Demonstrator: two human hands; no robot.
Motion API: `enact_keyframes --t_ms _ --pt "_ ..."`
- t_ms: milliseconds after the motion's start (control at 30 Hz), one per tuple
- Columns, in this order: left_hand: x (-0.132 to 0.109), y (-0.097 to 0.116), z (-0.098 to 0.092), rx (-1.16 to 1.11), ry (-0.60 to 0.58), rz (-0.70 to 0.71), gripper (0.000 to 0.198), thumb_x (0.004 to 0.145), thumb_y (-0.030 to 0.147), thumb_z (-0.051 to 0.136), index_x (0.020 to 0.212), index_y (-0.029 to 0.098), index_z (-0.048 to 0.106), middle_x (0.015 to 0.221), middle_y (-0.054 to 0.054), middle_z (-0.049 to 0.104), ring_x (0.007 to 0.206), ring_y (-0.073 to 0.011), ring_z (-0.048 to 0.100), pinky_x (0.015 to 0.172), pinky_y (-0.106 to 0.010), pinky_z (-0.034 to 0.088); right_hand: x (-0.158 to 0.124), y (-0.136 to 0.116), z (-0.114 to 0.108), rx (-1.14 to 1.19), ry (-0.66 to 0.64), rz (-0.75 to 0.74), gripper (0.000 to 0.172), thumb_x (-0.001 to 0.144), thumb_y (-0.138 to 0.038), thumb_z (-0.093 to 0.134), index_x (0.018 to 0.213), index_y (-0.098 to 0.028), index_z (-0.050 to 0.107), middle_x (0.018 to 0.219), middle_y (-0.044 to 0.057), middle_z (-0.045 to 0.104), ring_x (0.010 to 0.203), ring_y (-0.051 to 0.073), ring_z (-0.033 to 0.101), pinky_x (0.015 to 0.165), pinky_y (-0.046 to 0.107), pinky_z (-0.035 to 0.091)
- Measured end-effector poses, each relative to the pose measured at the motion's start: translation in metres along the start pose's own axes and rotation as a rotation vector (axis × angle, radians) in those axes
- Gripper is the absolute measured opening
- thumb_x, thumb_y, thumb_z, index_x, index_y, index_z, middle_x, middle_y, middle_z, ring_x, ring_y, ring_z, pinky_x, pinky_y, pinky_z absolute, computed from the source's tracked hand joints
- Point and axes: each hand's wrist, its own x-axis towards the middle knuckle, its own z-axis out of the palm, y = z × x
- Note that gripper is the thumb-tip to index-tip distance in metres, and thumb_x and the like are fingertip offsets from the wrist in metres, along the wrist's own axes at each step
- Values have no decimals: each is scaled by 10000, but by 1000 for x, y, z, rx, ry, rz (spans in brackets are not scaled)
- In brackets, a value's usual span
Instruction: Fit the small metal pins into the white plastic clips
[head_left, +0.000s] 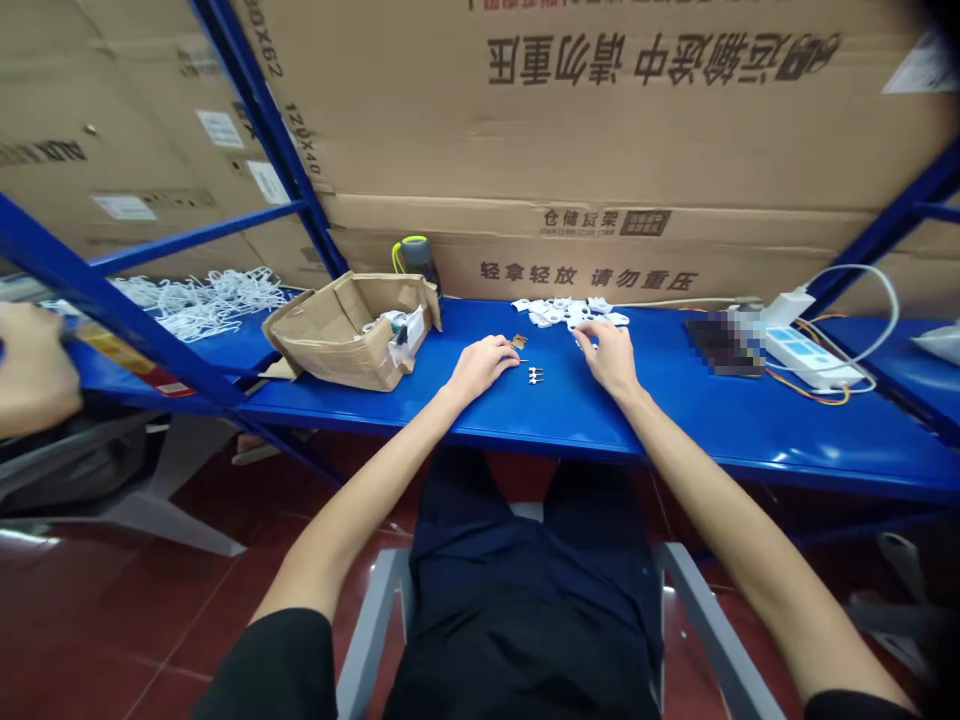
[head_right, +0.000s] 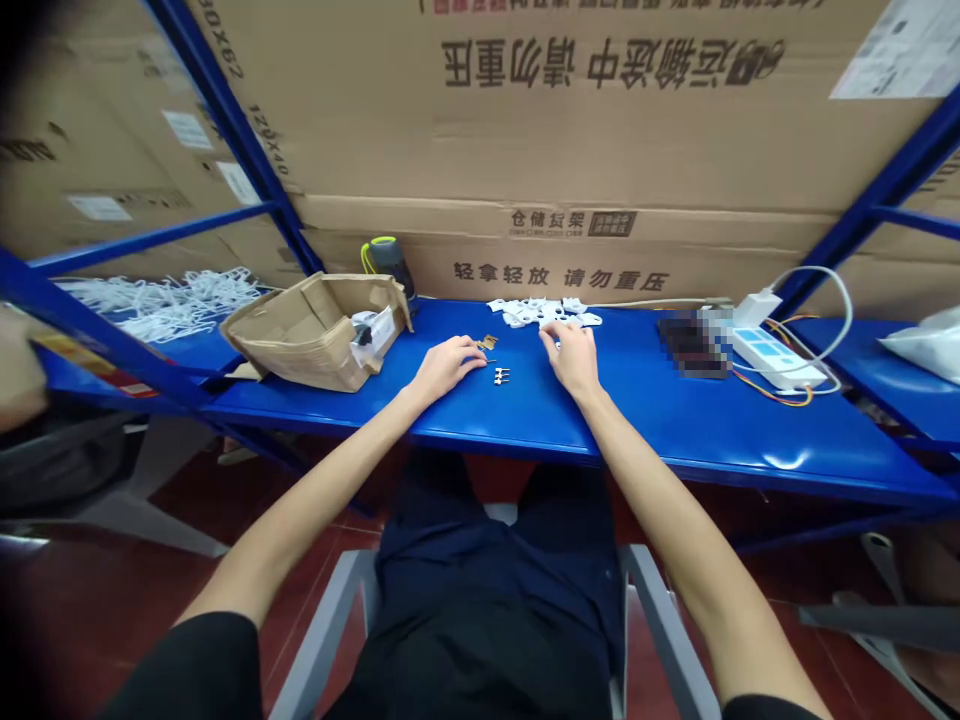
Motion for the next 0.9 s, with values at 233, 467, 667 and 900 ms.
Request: enact_keyframes --t_ms 233,467,667,900 --pt "11 1 -4 -125 50 32 230 1117 347 542 1103 212 727 1163 -67 731 1084 -229 685 987 -346 517 0 -16 10 263 -55 -147 192 1010 -359 630 1020 -251 789 1049 67 831 988 291 742 966 460 542" --pt "53 20 -1 -319 222 -54 181 1095 338 600 1061 209 722 1147 -61 744 1039 -225 700 959 -346 537 22 -21 16 448 -107 -100 233 953 -393 723 1111 -261 831 997 54 842 877 271 759 843 434 597" --pt "53 21 23 -514 277 -94 213 1097 344 600 1043 191 738 1077 -51 753 953 -187 690 889 -306 555 12 -18 20 434 -6 -91 226 961 -460 745 995 -273 868 991 51 851 852 265 758 820 422 594" --pt "56 16 20 -444 244 -7 235 1097 394 606 1118 190 720 1145 -60 758 879 -177 674 859 -311 520 16 -19 16 477 6 -3 179 930 -408 803 1008 -273 890 1022 44 857 937 289 790 894 418 599"
